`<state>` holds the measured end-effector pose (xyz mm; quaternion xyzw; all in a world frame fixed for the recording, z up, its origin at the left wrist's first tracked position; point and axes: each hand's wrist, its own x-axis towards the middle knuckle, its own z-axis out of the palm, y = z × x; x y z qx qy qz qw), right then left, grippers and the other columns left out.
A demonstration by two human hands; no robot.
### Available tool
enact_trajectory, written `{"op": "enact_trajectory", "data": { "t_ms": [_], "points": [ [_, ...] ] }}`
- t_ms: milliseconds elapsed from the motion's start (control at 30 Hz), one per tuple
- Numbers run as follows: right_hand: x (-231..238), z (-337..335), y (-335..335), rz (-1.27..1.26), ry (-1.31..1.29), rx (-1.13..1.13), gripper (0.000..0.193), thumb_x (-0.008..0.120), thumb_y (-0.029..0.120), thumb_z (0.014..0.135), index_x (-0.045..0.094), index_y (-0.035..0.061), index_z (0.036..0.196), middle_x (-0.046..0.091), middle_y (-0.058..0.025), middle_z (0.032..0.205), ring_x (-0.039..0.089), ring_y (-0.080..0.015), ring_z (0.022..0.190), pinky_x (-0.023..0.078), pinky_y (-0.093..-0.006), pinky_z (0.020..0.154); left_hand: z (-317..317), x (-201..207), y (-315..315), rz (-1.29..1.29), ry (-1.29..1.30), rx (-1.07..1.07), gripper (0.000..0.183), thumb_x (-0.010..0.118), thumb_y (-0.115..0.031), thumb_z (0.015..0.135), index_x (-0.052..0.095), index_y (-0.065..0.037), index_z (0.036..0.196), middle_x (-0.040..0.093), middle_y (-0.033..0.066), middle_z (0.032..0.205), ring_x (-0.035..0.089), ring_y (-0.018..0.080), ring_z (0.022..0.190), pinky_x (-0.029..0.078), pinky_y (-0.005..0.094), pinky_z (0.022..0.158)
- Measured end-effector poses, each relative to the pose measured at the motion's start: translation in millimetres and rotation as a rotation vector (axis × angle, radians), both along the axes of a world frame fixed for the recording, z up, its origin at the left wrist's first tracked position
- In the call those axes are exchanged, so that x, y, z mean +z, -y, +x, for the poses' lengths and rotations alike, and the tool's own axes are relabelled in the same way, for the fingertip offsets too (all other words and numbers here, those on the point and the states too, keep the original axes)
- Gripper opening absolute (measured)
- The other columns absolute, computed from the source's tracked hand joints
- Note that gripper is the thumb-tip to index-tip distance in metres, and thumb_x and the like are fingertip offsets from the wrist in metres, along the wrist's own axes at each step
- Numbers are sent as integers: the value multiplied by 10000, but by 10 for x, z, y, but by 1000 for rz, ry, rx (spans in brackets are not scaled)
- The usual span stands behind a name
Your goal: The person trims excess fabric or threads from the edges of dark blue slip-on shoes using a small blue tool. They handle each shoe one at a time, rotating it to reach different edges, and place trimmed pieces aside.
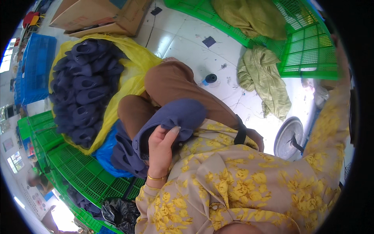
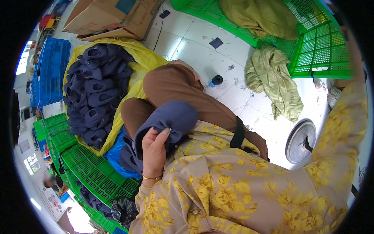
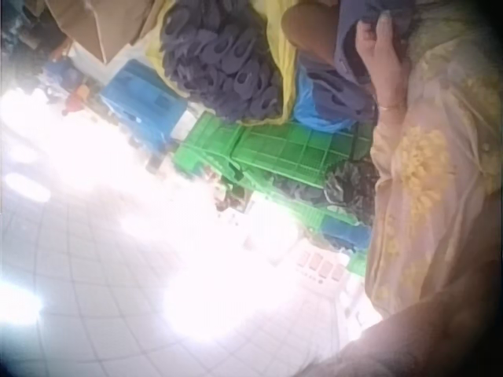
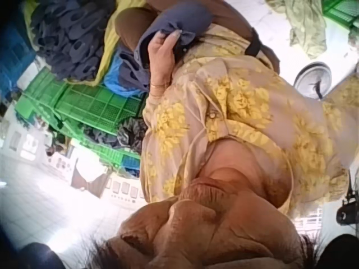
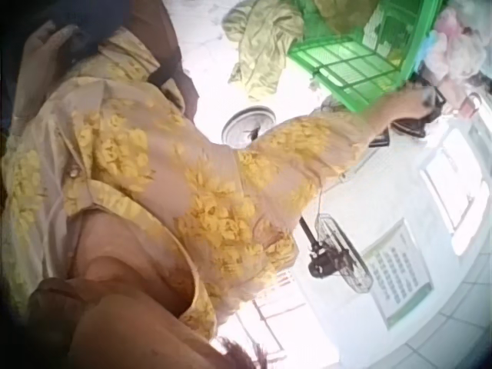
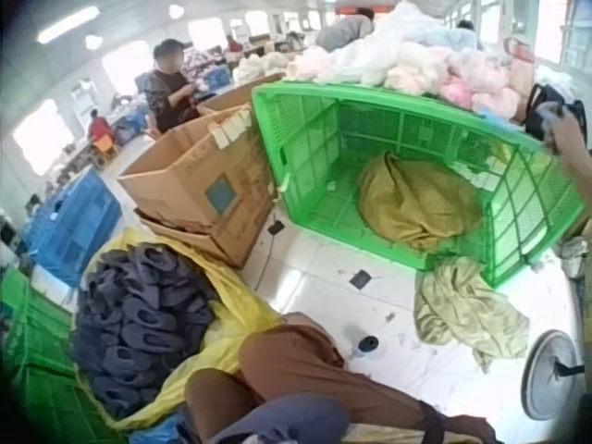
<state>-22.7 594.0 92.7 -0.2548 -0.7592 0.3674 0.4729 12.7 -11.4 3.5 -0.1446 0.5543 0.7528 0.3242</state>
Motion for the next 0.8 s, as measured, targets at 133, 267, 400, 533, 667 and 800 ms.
{"op": "enact_trajectory", "data": {
  "t_ms": [133, 267, 400, 533, 667, 800],
  "points": [
    [-824, 41, 1388, -156, 257, 649, 377, 559, -62, 794, 659, 86, 1125, 673, -47, 1044, 613, -135, 1020, 506, -297, 845, -4, 21, 6, 28, 4, -36, 241, 560, -28, 948, 598, 36, 1177, 658, 67, 1137, 614, 127, 1015, 467, 267, 928],
    [-936, 359, 3273, -172, 549, 1280, 463, 581, -85, 711, 687, 154, 1093, 713, -53, 1014, 680, -230, 935, 527, -321, 829, -29, 17, -11, 49, -4, -58, 261, 548, -39, 953, 590, 44, 1197, 647, 86, 1181, 602, 150, 1073, 445, 296, 976],
    [-926, 452, 3765, 24, 542, 1406, 391, 615, -11, 705, 680, 100, 1074, 700, -94, 906, 677, -291, 789, 533, -395, 674, 2, -36, 35, 65, 0, -59, 295, 545, -50, 951, 578, 58, 1224, 634, 112, 1233, 588, 184, 1139, 412, 325, 1035],
    [-929, 454, 3828, 104, 534, 1376, 341, 613, 32, 731, 670, 92, 1062, 680, -93, 821, 666, -293, 729, 520, -405, 629, 6, -49, 23, 57, -9, -52, 295, 541, -40, 949, 578, 51, 1227, 637, 106, 1228, 588, 176, 1133, 408, 324, 1036],
    [-910, 449, 3831, 134, 547, 1377, 315, 597, 50, 753, 668, 68, 1060, 683, -106, 825, 667, -295, 722, 519, -402, 628, 22, -67, 33, 19, 1, -52, 293, 543, -44, 951, 580, 49, 1227, 638, 104, 1224, 590, 173, 1124, 409, 322, 1031],
    [-891, 435, 3833, 165, 556, 1385, 287, 590, 58, 762, 665, 53, 1038, 678, -110, 804, 666, -297, 714, 517, -405, 626, 16, -57, 34, 13, 9, -63, 291, 545, -46, 951, 581, 49, 1224, 639, 105, 1220, 590, 171, 1120, 412, 319, 1024]
  ]
}}
